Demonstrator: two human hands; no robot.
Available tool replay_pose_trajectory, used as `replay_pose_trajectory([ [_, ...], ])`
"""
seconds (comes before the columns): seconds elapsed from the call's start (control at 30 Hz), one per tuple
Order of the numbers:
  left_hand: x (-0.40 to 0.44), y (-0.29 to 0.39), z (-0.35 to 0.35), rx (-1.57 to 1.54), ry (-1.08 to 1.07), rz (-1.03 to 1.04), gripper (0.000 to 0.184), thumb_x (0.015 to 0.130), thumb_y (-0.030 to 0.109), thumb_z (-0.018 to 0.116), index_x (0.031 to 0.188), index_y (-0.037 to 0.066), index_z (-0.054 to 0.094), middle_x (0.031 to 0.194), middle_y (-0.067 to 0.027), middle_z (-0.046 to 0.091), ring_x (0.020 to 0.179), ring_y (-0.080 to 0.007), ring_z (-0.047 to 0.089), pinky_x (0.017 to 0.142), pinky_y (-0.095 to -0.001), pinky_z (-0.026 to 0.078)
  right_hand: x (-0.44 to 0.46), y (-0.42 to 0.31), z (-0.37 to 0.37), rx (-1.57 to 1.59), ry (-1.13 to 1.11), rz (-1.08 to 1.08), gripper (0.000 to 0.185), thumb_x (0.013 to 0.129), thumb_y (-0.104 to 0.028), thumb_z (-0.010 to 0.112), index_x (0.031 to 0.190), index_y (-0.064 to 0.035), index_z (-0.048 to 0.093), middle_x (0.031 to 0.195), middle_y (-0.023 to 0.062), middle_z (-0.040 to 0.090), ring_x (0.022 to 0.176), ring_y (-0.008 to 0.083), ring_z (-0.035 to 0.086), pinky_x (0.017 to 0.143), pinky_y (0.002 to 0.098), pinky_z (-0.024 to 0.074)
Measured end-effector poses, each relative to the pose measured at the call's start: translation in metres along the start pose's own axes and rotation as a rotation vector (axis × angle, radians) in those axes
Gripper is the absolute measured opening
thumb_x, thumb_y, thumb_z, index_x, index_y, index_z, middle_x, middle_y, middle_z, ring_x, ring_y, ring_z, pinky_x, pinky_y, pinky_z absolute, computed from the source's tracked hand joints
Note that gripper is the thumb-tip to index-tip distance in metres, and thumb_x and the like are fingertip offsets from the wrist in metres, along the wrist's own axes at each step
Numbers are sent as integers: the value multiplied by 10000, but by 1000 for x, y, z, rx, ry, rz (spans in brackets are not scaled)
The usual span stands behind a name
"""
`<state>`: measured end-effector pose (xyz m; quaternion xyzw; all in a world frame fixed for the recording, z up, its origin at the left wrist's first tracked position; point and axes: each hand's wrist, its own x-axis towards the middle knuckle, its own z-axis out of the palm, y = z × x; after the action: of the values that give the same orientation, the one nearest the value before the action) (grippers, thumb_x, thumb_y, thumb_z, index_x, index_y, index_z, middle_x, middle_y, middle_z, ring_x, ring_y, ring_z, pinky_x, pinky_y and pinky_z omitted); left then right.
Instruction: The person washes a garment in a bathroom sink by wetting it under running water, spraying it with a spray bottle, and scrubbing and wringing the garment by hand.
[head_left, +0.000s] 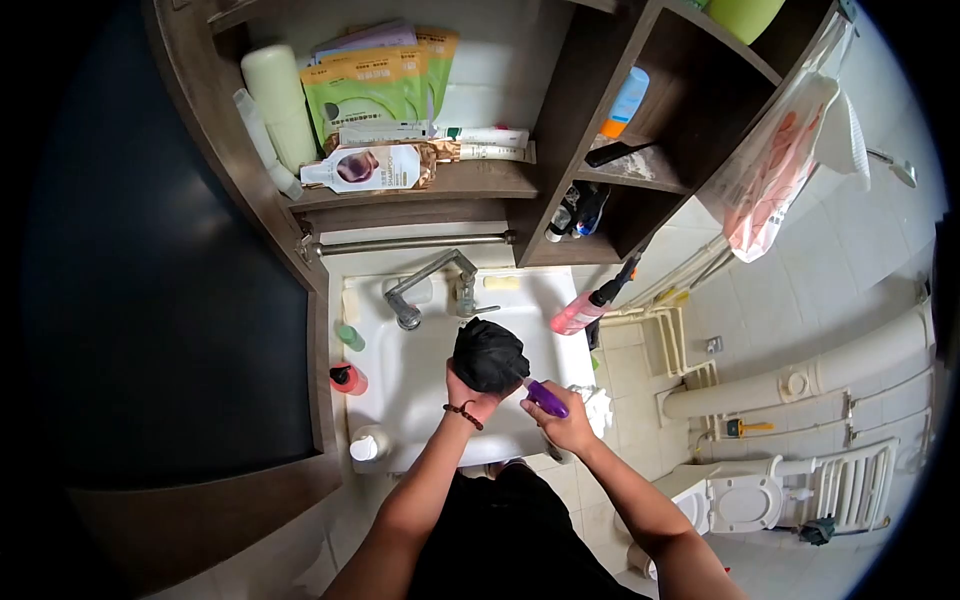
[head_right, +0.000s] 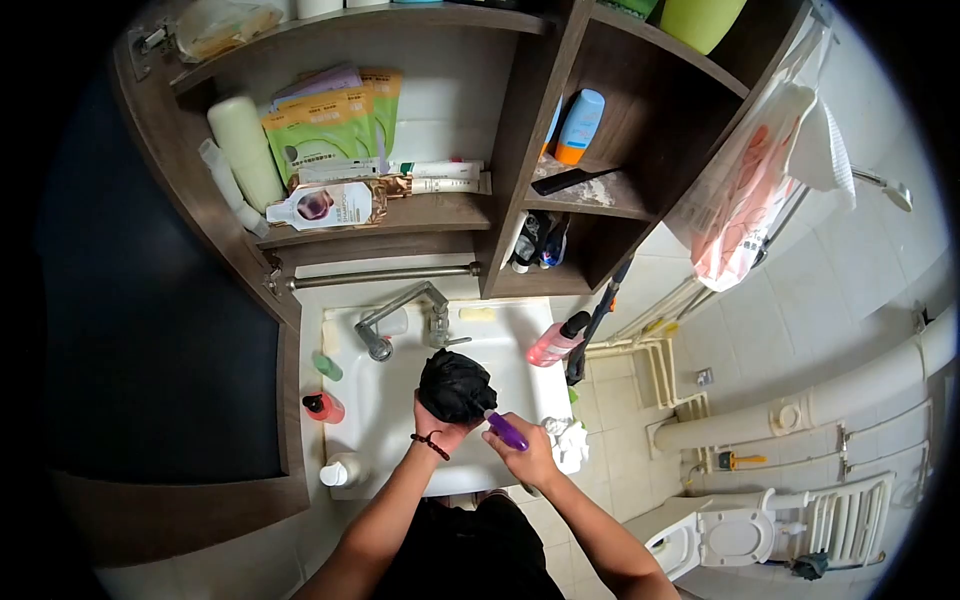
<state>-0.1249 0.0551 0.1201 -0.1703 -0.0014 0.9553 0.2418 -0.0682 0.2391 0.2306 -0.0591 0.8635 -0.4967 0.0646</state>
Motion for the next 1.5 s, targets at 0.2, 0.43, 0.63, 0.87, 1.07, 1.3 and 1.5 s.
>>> replay_pose_trajectory([
  [0.2,2,1,0,5,26,7,720,929,616,369,1405,129,602,1401,-148,622,1264,-377,596,1063,-599,479,5,3,3,-85,-2,129,272,909,-311,794,1018,-71,726,682,109,648,587,258,610,609,392,490],
  [0.43,2,3,-6,-9,16,-4,721,929,630,391,1416,140,594,1414,-145,619,1278,-386,589,1080,-612,467,4,6,-1,-191,-26,173,279,906,-341,796,995,-88,721,722,128,682,646,295,674,637,404,514],
  [0.63,-6,5,6,-42,2,-9,682,946,605,403,1418,151,594,1415,-137,621,1292,-382,585,1100,-615,453,-3,8,-11,-190,-55,157,308,903,-364,799,1002,-83,719,725,136,682,647,333,660,642,408,518],
  [0.87,-4,-5,9,-58,-31,20,680,950,610,412,1415,150,596,1411,-131,622,1283,-375,589,1098,-611,455,2,8,-19,-190,-42,152,310,903,-369,794,977,-81,710,693,131,670,639,349,657,639,415,523],
  [1.07,1,-15,1,-22,41,88,625,981,583,448,1409,151,592,1385,-118,638,1271,-360,600,1093,-594,466,0,-4,-30,-126,-48,-27,312,895,-380,794,957,-86,708,696,129,679,671,362,691,637,433,528],
  [1.3,11,-25,-11,642,438,706,350,829,129,864,1095,61,647,1141,-100,714,976,-225,714,853,-371,594,14,-4,-39,-242,-104,50,360,887,-417,796,994,-87,700,713,133,694,688,371,695,645,456,529],
  [1.5,1,-24,-12,1409,606,1060,432,731,209,919,994,16,637,1003,-126,688,915,-302,678,818,-413,548,20,-6,-42,-233,-126,-62,375,883,-434,795,989,-85,711,725,144,695,702,384,690,663,462,529],
])
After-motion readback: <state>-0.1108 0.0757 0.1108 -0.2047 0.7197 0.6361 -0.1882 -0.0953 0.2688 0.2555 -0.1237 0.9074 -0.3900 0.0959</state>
